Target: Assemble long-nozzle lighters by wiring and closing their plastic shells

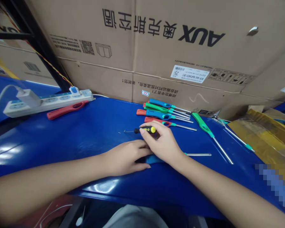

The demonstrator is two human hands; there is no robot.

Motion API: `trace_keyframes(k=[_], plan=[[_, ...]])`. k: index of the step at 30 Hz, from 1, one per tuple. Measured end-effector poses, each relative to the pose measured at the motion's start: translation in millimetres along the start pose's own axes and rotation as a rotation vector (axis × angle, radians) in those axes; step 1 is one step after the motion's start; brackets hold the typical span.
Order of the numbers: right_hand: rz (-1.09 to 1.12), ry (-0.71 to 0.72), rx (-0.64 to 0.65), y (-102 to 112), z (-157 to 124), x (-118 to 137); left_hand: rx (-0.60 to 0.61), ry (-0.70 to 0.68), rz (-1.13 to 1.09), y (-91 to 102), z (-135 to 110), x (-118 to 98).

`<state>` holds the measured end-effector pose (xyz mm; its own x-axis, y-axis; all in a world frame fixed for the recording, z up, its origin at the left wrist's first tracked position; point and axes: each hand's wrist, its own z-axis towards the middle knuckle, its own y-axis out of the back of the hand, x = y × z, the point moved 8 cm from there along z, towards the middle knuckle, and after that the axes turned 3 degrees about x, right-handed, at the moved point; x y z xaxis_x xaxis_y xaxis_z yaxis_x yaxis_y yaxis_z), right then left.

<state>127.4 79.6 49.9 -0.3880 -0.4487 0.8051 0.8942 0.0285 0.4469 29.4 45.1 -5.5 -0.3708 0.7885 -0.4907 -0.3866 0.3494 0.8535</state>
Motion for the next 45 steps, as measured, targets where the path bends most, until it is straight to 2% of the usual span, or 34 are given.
trace_keyframes(k=[6, 10, 16, 19, 21, 25, 27, 32, 35, 39, 45], plan=[[0.261, -0.029, -0.304, 62, -8, -11, -0.021, -0.027, -0.075, -1.9, 4, 9], [0.418, -0.043, -0.358, 85, -16, -29, -0.096, 0.015, -0.218, -1.0, 7, 17], [0.537, -0.144, -0.398, 83, -25, -48, -0.253, 0.234, -0.467, 3.2, 4, 31], [0.647, -0.251, -0.385, 77, -26, -56, -0.276, 0.284, -0.529, 6.5, 4, 31], [0.602, -0.249, -0.393, 80, -26, -57, -0.287, 0.304, -0.52, 10.2, 4, 31], [0.332, -0.172, -0.397, 89, -26, -56, -0.286, 0.311, -0.45, 15.5, 5, 31], [0.29, -0.16, -0.369, 86, -25, -59, -0.269, 0.305, -0.426, 16.1, 6, 31], [0.285, -0.133, -0.324, 79, -24, -58, -0.261, 0.288, -0.417, 18.3, 7, 31], [0.308, -0.115, -0.34, 80, -26, -52, -0.317, 0.317, -0.42, 21.0, 5, 37], [0.447, -0.118, -0.362, 82, -28, -43, -0.41, 0.366, -0.43, 23.6, 0, 44], [0.541, -0.173, -0.349, 77, -29, -36, -0.423, 0.288, -0.44, 29.9, 3, 31]])
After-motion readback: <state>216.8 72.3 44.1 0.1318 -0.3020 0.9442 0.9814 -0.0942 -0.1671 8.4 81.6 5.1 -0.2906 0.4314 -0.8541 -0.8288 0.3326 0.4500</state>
